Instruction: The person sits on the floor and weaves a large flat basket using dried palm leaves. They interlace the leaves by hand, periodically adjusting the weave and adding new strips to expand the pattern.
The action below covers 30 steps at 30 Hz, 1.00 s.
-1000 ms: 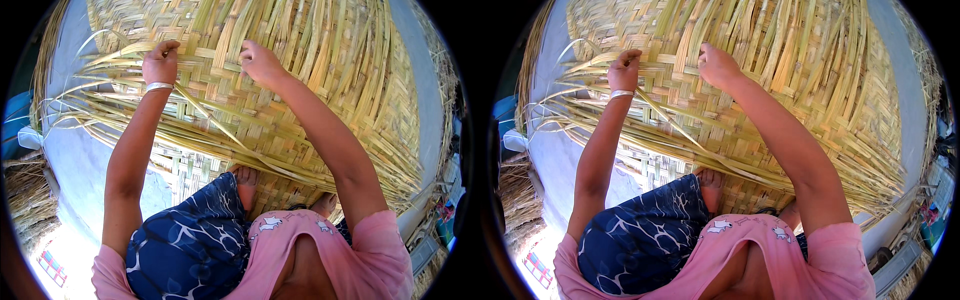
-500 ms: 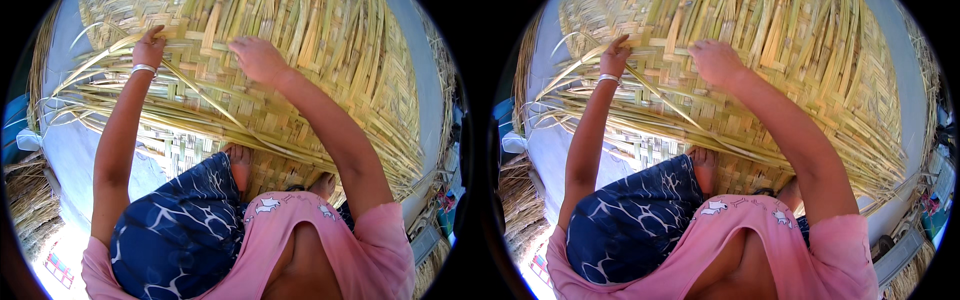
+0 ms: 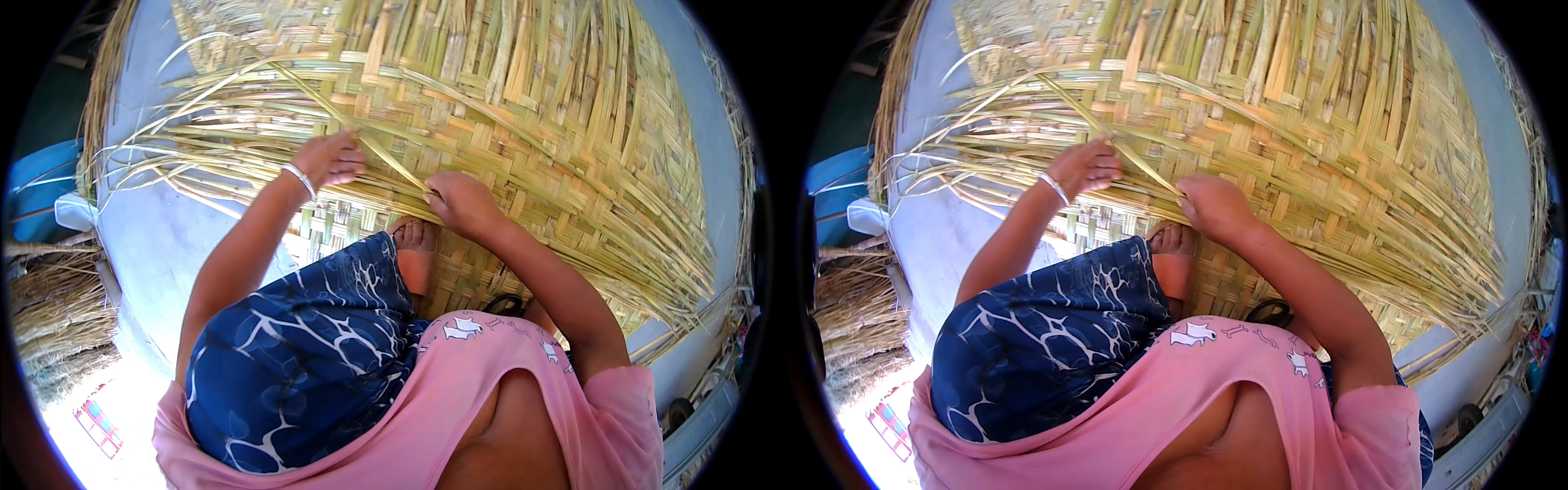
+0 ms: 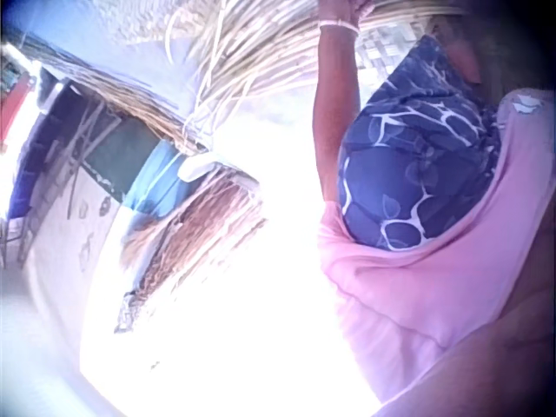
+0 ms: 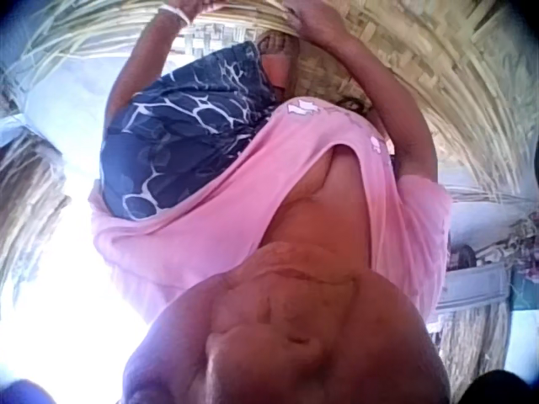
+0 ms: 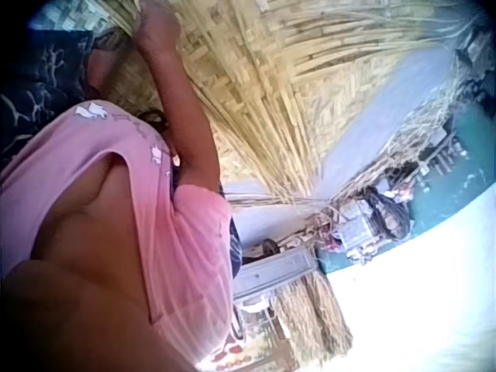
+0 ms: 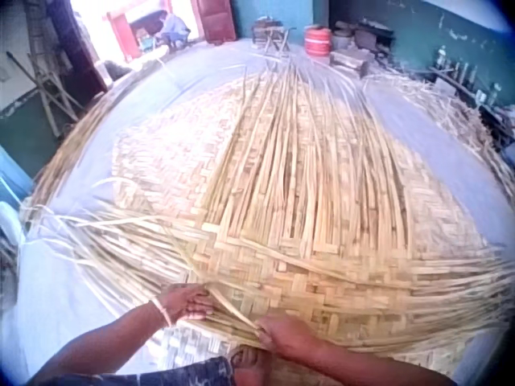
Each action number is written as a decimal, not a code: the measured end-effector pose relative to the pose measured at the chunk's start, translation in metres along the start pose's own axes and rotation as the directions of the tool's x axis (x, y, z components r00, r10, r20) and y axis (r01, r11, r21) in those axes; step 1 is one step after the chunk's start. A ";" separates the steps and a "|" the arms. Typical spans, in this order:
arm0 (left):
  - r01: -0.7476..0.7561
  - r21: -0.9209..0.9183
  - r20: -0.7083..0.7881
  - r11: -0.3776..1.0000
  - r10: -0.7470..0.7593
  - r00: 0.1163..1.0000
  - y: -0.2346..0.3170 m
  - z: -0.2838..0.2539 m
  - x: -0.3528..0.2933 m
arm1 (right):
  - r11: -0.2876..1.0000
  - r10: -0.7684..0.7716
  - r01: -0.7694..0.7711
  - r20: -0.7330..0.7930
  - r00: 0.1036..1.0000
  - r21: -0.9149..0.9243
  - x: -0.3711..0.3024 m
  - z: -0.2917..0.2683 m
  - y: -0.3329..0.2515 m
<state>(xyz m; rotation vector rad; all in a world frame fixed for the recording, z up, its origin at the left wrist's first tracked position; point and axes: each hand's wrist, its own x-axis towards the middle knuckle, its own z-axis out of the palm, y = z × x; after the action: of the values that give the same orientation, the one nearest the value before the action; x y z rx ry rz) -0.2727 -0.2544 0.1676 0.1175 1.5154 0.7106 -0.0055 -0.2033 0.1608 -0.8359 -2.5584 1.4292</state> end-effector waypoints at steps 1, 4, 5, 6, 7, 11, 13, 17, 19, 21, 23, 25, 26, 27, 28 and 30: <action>-0.015 -0.062 0.053 0.998 0.018 0.998 -0.005 0.008 -0.004 | 1.000 0.007 -0.007 -0.008 1.000 0.012 -0.002 -0.002 -0.002; -0.249 -0.242 0.081 0.938 0.276 0.958 -0.002 0.027 -0.022 | 0.994 0.063 -0.061 -0.019 0.998 0.093 -0.015 -0.018 -0.015; -0.279 -0.332 0.109 0.901 0.330 0.938 0.006 0.031 -0.031 | 0.950 0.148 -0.144 0.007 0.989 0.277 -0.018 -0.027 -0.021; -0.333 -0.381 0.175 0.863 0.421 0.890 0.014 0.037 -0.041 | 0.865 0.224 -0.225 0.056 0.973 0.449 -0.021 -0.039 -0.029; -0.345 -0.397 0.149 0.851 0.430 0.890 0.022 0.043 -0.052 | 0.741 0.287 -0.304 0.127 0.950 0.599 -0.021 -0.052 -0.037; -0.572 -0.415 0.335 0.707 0.703 0.627 0.052 0.075 -0.099 | 0.774 0.292 -0.307 0.118 0.949 0.553 -0.038 -0.124 -0.078; -0.669 -0.282 0.406 0.688 0.717 0.566 0.058 0.103 -0.113 | 0.805 0.264 -0.252 0.056 0.963 0.537 -0.049 -0.154 -0.105; -0.721 0.017 0.692 0.692 0.512 0.508 0.048 0.181 -0.126 | 0.896 -0.084 0.136 -0.139 0.987 0.423 -0.040 -0.191 -0.146; -0.820 -0.043 0.773 0.571 0.539 0.334 0.036 0.217 -0.136 | 0.898 -0.212 0.240 -0.116 0.970 0.368 -0.041 -0.194 -0.161; -0.822 0.057 0.837 0.567 0.421 0.349 0.044 0.237 -0.148 | 0.912 -0.238 0.263 -0.115 0.964 0.315 -0.060 -0.201 -0.172; -0.798 -0.158 0.823 0.582 0.524 0.219 0.049 0.249 -0.161 | 0.944 -0.187 0.222 -0.157 0.970 0.245 -0.096 -0.215 -0.171; -0.801 -0.181 0.885 0.571 0.450 0.120 0.054 0.254 -0.173 | 0.977 -0.090 0.132 -0.240 0.967 0.166 -0.142 -0.235 -0.160; -0.798 -0.162 0.879 0.580 0.452 0.151 0.055 0.258 -0.173 | 0.988 -0.030 0.071 -0.285 0.958 0.135 -0.159 -0.251 -0.145; -0.813 -0.127 0.878 0.568 0.446 0.174 0.052 0.259 -0.176 | 0.996 0.029 0.002 -0.343 0.939 0.091 -0.188 -0.264 -0.135; -0.831 -0.071 0.862 0.552 0.453 0.227 0.050 0.257 -0.177 | 0.996 0.092 -0.080 -0.411 0.907 0.046 -0.219 -0.276 -0.125; -0.844 -0.028 0.842 0.535 0.468 0.269 0.045 0.252 -0.178 | 0.967 0.196 -0.254 -0.559 0.806 -0.026 -0.287 -0.303 -0.103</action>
<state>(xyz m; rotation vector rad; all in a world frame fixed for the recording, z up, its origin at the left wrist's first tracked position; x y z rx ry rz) -0.0355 -0.2174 0.3671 1.3844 0.6272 0.8108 0.2962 -0.1600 0.4645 -1.3760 -2.1416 0.9122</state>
